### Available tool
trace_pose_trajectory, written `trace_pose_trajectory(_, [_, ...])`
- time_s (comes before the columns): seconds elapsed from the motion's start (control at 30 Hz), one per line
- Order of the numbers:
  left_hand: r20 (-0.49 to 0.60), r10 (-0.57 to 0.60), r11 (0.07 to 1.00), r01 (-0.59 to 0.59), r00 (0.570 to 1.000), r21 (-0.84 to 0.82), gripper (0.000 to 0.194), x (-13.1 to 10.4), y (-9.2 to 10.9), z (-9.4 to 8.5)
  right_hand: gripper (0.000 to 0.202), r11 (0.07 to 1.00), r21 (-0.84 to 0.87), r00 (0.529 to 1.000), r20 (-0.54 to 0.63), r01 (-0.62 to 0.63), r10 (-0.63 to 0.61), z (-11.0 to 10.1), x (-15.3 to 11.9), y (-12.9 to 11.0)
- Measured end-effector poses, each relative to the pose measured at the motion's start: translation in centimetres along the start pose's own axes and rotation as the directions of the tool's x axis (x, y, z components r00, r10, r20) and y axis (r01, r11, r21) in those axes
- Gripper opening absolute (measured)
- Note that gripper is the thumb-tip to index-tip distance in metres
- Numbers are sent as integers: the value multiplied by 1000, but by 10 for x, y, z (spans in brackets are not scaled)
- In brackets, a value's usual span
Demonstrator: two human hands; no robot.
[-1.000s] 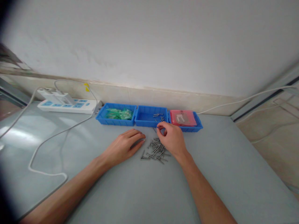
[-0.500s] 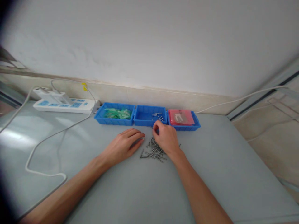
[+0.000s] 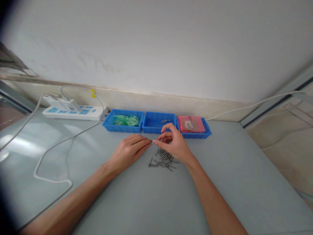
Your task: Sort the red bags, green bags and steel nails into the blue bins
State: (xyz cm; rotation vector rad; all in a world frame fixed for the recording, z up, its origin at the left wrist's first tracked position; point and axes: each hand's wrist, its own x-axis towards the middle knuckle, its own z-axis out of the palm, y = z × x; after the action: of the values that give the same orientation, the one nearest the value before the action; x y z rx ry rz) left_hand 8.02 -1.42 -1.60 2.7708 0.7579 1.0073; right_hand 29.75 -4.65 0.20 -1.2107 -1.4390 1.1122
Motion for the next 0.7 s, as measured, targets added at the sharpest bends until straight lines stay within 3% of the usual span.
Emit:
trace_pose_trajectory(0.13, [-26,-25,1000,24,999,-5,26,1,1,-2,31,999,-46,998,60,20,-17,-4,2,-2])
trace_pose_trajectory(0.23, [-37,-12,1000,12,999,-12,25,2,2,-4,38,1000,0,990,140,6,-6,-4,2,-4])
trace_pose_trajectory(0.37, [-46,29,999,-30,999,-18,24,2,3,-3,44,998,57,988,151,-27,18,-2,2,-5])
trace_pose_trajectory(0.57, [-54,-11,1000,11,998,-5,24,1,2,0,45,994,98,997,59,-50,44,-3,5,-4])
trace_pose_trajectory(0.7, [30,-51,999,51,998,1,27,1,2,0,43,995,97,996,-86,1,8,-7,8,0])
